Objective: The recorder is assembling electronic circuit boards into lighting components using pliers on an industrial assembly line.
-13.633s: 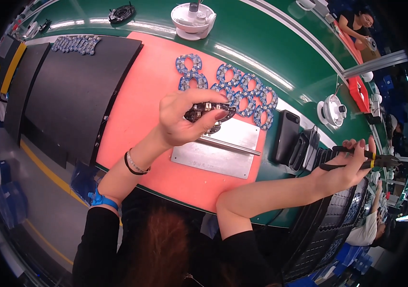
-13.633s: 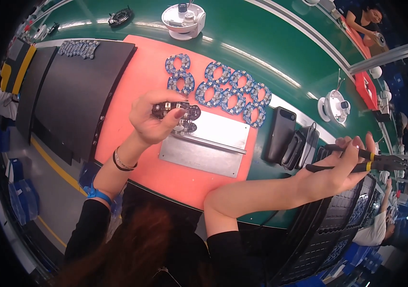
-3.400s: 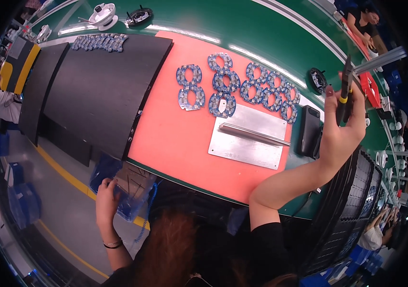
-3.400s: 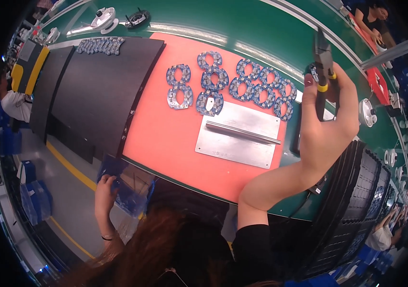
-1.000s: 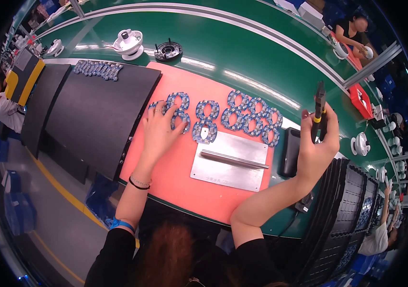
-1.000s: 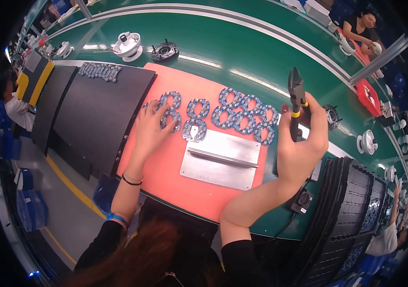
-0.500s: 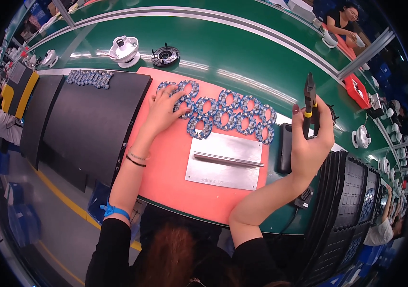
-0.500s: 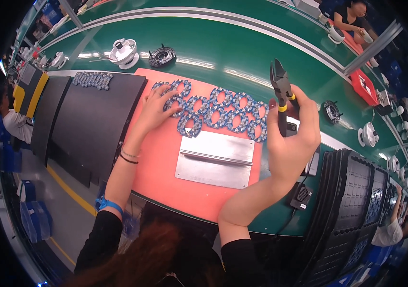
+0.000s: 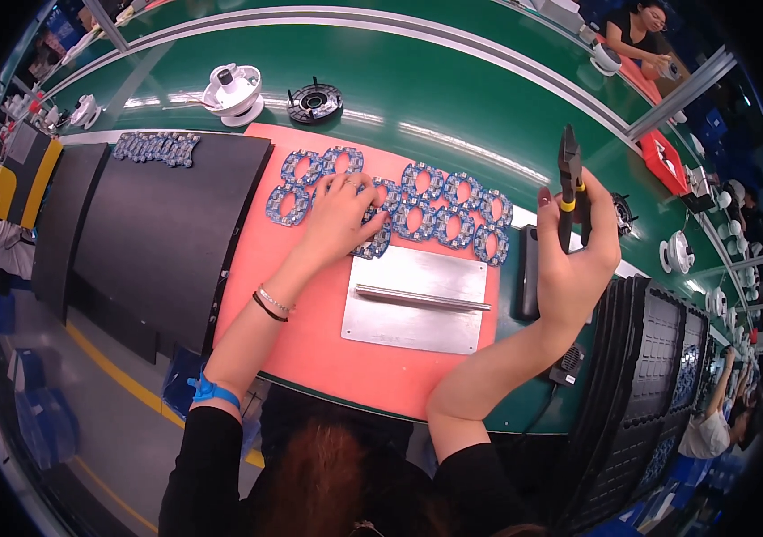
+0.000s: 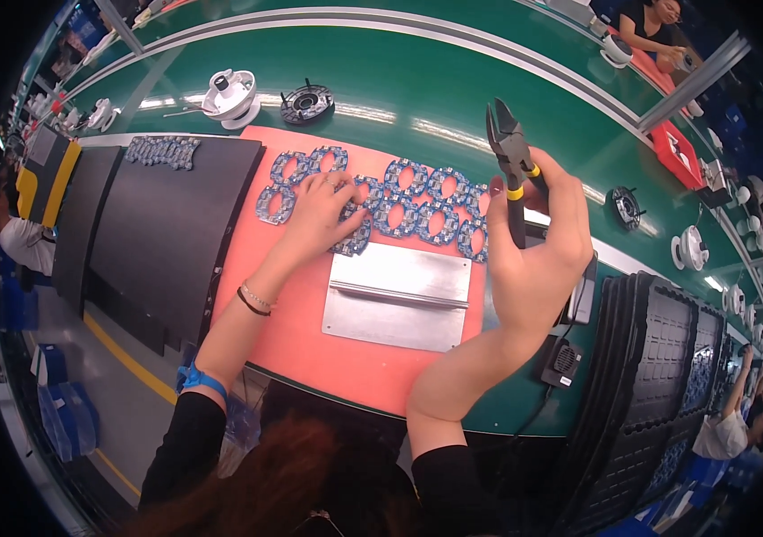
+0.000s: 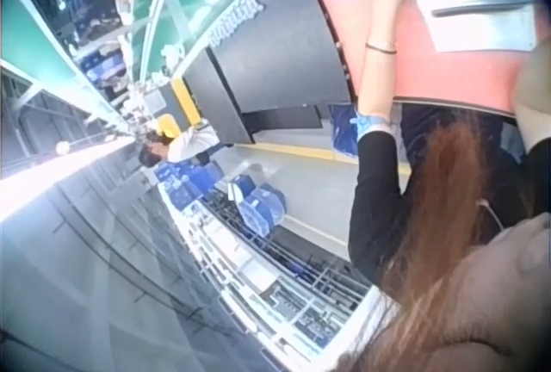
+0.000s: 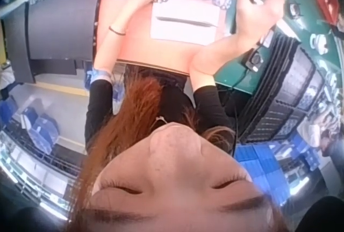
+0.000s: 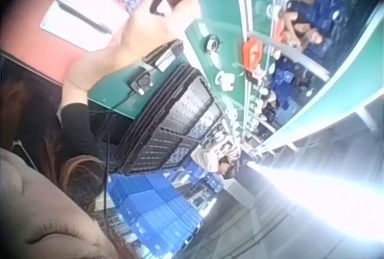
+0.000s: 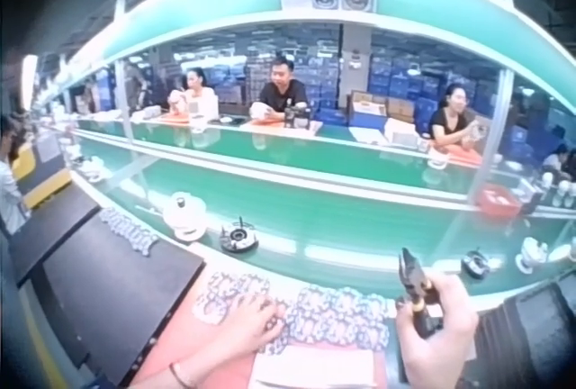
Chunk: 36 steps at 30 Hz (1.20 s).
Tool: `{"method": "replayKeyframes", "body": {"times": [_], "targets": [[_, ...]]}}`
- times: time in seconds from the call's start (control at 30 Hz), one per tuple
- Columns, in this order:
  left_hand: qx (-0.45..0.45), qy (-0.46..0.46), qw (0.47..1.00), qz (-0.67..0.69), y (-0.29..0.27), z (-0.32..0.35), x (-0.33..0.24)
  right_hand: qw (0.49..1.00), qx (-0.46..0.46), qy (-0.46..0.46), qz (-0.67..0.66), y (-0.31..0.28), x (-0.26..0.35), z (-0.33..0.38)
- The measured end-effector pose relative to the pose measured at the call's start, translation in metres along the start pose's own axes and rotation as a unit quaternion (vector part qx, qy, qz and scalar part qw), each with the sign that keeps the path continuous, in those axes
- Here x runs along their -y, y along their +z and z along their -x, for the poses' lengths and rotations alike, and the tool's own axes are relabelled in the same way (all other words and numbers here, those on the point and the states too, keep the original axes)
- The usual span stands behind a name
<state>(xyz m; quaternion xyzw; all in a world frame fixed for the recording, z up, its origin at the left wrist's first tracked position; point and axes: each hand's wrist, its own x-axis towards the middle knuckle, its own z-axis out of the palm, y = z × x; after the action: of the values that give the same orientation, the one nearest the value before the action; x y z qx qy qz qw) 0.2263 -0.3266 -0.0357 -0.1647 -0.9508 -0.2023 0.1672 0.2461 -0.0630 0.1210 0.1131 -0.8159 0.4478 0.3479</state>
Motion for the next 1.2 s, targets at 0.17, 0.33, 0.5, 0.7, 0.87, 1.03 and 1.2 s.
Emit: {"method": "replayKeyframes", "body": {"times": [0.17, 0.33, 0.5, 0.7, 0.87, 1.03, 1.2], "targets": [[-0.01, 0.006, 1.0, 0.009, 0.007, -0.006, 0.006, 1.0, -0.004, 0.0, 0.025, -0.002, -0.003, -0.001], [-0.03, 0.024, 0.999, 0.004, 0.012, -0.022, 0.015, 1.0, -0.009, -0.009, 0.024, -0.005, -0.004, -0.003], [-0.009, 0.019, 1.0, 0.001, 0.017, -0.032, 0.016, 0.999, 0.008, 0.016, 0.037, -0.007, 0.0, -0.002], [-0.005, 0.004, 1.0, 0.018, 0.021, -0.027, 0.012, 0.999, -0.018, -0.017, 0.04, -0.003, -0.004, -0.004], [-0.001, 0.022, 0.999, 0.036, 0.013, -0.013, 0.023, 0.999, -0.009, 0.009, 0.036, -0.001, 0.006, -0.006], [-0.002, 0.077, 0.997, 0.017, 0.017, -0.02, 0.006, 0.997, -0.04, -0.012, 0.06, -0.028, 0.005, -0.003], [-0.037, 0.077, 0.996, 0.04, -0.006, -0.008, 0.01, 0.99, -0.112, -0.074, 0.052, -0.049, 0.01, 0.007]]}}
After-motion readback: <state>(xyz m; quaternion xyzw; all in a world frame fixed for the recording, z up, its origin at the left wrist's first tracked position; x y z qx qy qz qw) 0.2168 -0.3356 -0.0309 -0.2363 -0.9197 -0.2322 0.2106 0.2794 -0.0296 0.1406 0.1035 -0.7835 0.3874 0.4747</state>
